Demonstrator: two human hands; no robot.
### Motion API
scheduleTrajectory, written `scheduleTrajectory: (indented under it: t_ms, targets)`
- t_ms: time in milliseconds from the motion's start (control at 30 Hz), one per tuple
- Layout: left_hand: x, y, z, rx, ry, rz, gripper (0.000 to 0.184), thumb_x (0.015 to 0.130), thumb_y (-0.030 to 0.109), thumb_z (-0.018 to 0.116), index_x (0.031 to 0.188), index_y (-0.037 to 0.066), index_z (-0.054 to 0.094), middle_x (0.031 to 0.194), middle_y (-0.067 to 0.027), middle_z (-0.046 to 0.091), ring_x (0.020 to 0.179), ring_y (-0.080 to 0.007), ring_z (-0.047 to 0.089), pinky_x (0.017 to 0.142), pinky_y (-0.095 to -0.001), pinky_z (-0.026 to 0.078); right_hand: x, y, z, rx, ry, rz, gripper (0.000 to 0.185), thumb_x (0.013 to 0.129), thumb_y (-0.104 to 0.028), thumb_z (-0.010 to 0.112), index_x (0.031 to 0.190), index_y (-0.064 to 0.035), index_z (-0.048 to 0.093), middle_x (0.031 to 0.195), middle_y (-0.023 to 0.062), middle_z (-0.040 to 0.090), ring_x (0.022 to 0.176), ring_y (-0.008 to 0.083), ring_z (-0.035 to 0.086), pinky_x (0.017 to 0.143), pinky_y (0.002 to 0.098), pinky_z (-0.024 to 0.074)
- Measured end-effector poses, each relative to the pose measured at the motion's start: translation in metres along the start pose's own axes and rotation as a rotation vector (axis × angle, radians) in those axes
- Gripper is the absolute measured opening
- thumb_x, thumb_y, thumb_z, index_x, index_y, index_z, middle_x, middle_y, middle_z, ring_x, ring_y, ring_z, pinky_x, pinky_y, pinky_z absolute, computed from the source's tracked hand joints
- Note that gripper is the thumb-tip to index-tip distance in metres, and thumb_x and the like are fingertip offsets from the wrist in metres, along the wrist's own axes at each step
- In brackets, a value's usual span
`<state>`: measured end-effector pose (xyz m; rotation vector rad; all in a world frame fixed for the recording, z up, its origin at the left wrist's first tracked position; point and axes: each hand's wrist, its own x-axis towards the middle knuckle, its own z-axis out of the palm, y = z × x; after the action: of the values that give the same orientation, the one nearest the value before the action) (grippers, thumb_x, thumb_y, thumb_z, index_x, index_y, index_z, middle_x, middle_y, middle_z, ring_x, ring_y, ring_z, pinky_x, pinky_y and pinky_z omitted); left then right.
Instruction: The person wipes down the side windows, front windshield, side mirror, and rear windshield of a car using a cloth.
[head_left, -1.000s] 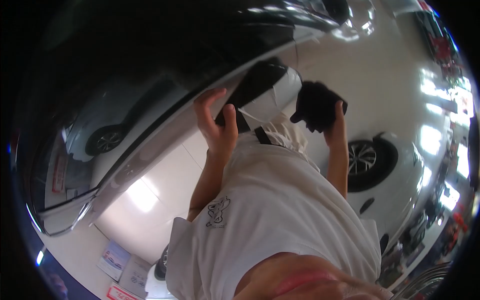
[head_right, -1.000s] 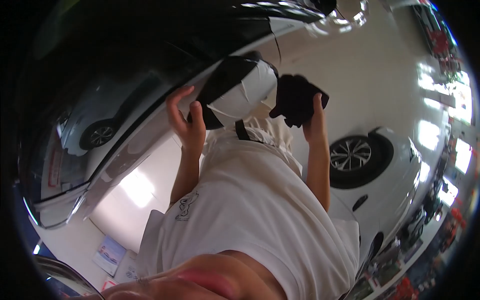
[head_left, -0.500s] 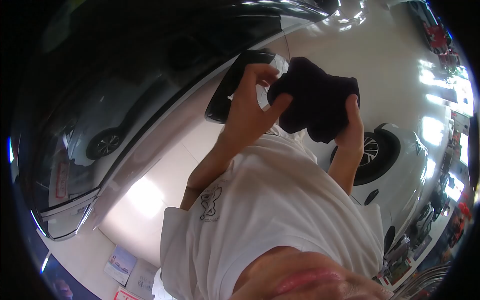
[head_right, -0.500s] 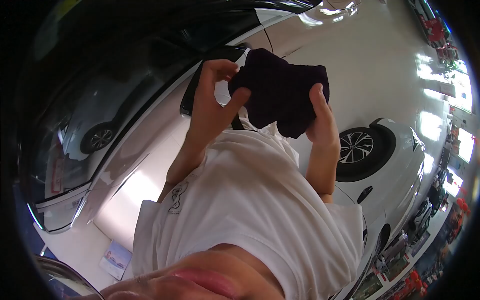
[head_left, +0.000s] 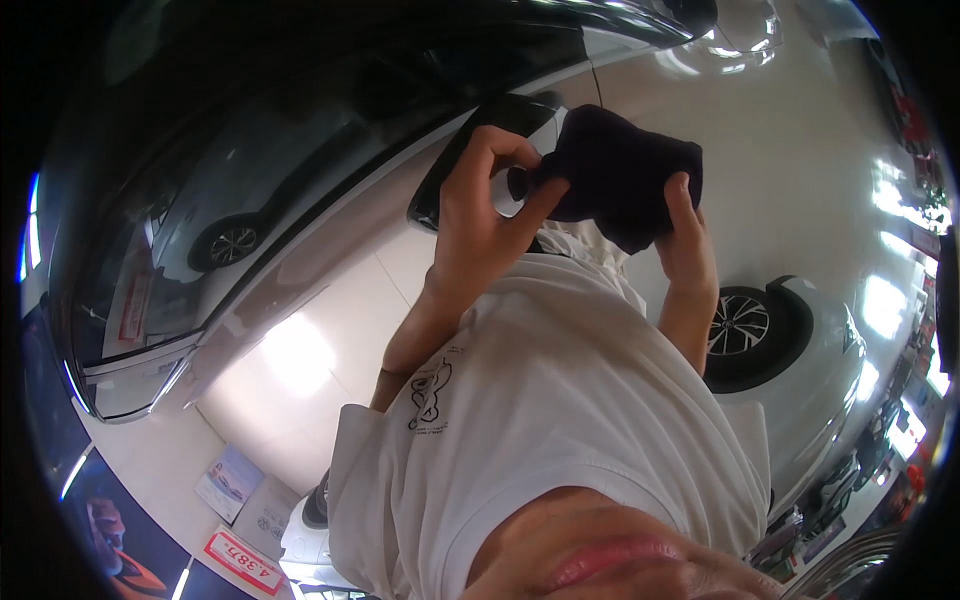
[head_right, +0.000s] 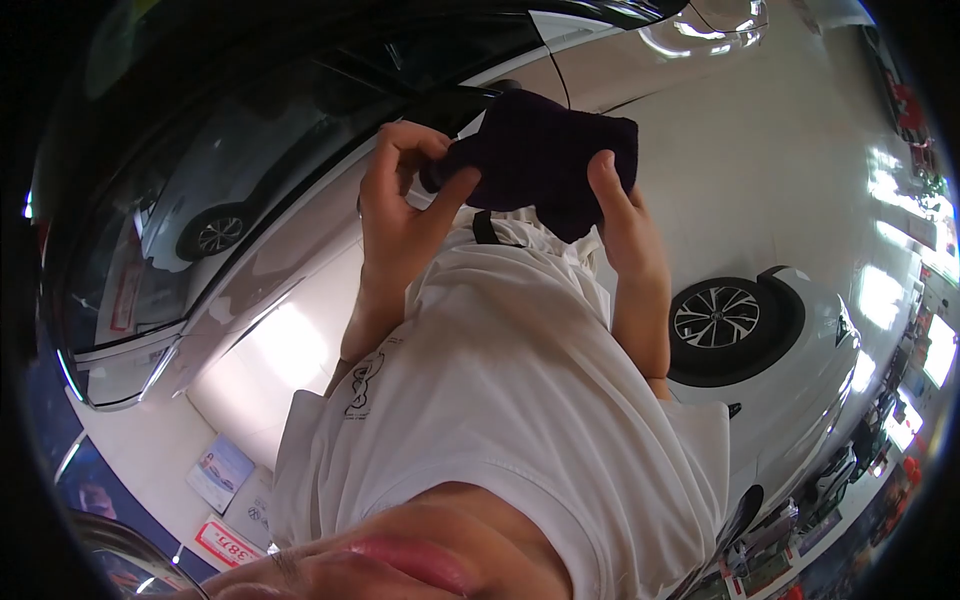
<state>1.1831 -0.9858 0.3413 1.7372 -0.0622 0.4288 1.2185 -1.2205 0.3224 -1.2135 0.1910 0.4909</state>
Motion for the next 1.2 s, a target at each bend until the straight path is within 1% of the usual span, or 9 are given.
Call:
scheduleTrajectory:
  t_ms: [267,433,600,733,867,933,1000,1067,1200]
  targets:
    - [0.017,0.044,0.009,0.117,-0.101,0.065,0.029,0.081,0.005,0.077,0.103,0.003,0.057,0.094,-0.0072,0.059,0.082,-0.0157,0.058,0.075,-0.0265,0.048,0.026,0.012,0.001,0.199,-0.198,0.107,0.063,0.103,-0.045,0.049,0.144,0.0010,0.041,0.140,0.0143,0.053,0.129,0.0267,0.052,0.110,0.0396,0.0398]
    - [0.024,0.058,0.022,0.176,-0.219,0.146,0.034,0.081,0.003,0.076,0.110,0.002,0.059,0.096,-0.0085,0.059,0.082,-0.0192,0.060,0.072,-0.0283,0.049,0.038,0.035,-0.016,0.113,-0.382,0.104,0.092,0.087,-0.058,0.069,0.148,0.0016,0.033,0.141,0.0147,0.049,0.133,0.0256,0.046,0.109,0.0389,0.0375]
    - [0.032,0.068,0.028,0.049,-0.260,0.070,0.038,0.083,0.006,0.076,0.116,0.004,0.057,0.099,-0.0078,0.059,0.084,-0.0178,0.059,0.073,-0.0267,0.048,0.051,0.035,-0.009,0.125,-0.464,0.137,0.097,0.082,-0.053,0.076,0.149,0.0014,0.031,0.141,0.0153,0.049,0.131,0.0272,0.048,0.108,0.0400,0.0396]
    - [0.038,0.066,0.037,-0.031,-0.302,0.044,0.039,0.085,0.008,0.074,0.120,0.005,0.057,0.105,-0.0072,0.058,0.090,-0.0155,0.058,0.076,-0.0265,0.048,0.058,0.040,-0.009,0.253,-0.581,0.150,0.094,0.081,-0.054,0.077,0.147,-0.0009,0.036,0.138,0.0133,0.052,0.128,0.0263,0.051,0.106,0.0399,0.0427]
    - [0.052,0.024,0.030,0.221,-0.032,0.045,0.035,0.089,0.009,0.070,0.122,0.006,0.058,0.100,-0.0065,0.060,0.091,-0.0148,0.058,0.082,-0.0269,0.047,0.061,0.036,-0.008,0.370,-0.597,0.208,0.087,0.083,-0.053,0.074,0.145,-0.0021,0.041,0.135,0.0108,0.056,0.127,0.0241,0.054,0.107,0.0390,0.0438]
    - [0.056,0.016,0.019,0.256,-0.019,-0.117,0.036,0.088,0.008,0.072,0.121,0.007,0.059,0.099,-0.0056,0.061,0.090,-0.0149,0.059,0.083,-0.0276,0.048,0.062,0.040,-0.016,0.427,-0.487,0.257,0.079,0.089,-0.039,0.072,0.147,0.0002,0.036,0.146,0.0161,0.048,0.134,0.0298,0.048,0.114,0.0433,0.0373]
    - [0.059,0.010,0.016,0.304,-0.021,-0.094,0.036,0.086,0.006,0.072,0.120,0.008,0.060,0.097,-0.0047,0.061,0.088,-0.0145,0.059,0.083,-0.0280,0.048,0.057,0.032,-0.021,0.320,-0.455,0.230,0.074,0.088,-0.034,0.074,0.145,0.0013,0.041,0.140,0.0142,0.054,0.130,0.0268,0.051,0.111,0.0400,0.0396]
    - [0.059,0.001,0.010,0.292,-0.075,-0.116,0.036,0.086,0.002,0.070,0.121,0.009,0.061,0.098,-0.0043,0.063,0.090,-0.0144,0.060,0.084,-0.0285,0.048,0.056,0.028,-0.022,-0.053,-0.498,0.054,0.059,0.091,-0.037,0.073,0.133,-0.0001,0.053,0.112,0.0027,0.062,0.104,0.0119,0.057,0.091,0.0279,0.0452]
    - [0.053,-0.004,0.003,0.150,-0.104,-0.225,0.032,0.089,0.006,0.067,0.120,0.008,0.061,0.099,-0.0045,0.064,0.093,-0.0133,0.060,0.085,-0.0274,0.047,0.051,0.007,-0.011,-0.083,-0.456,0.120,0.049,0.091,-0.028,0.074,0.126,0.0002,0.056,0.101,-0.0004,0.060,0.093,0.0086,0.053,0.083,0.0256,0.0441]
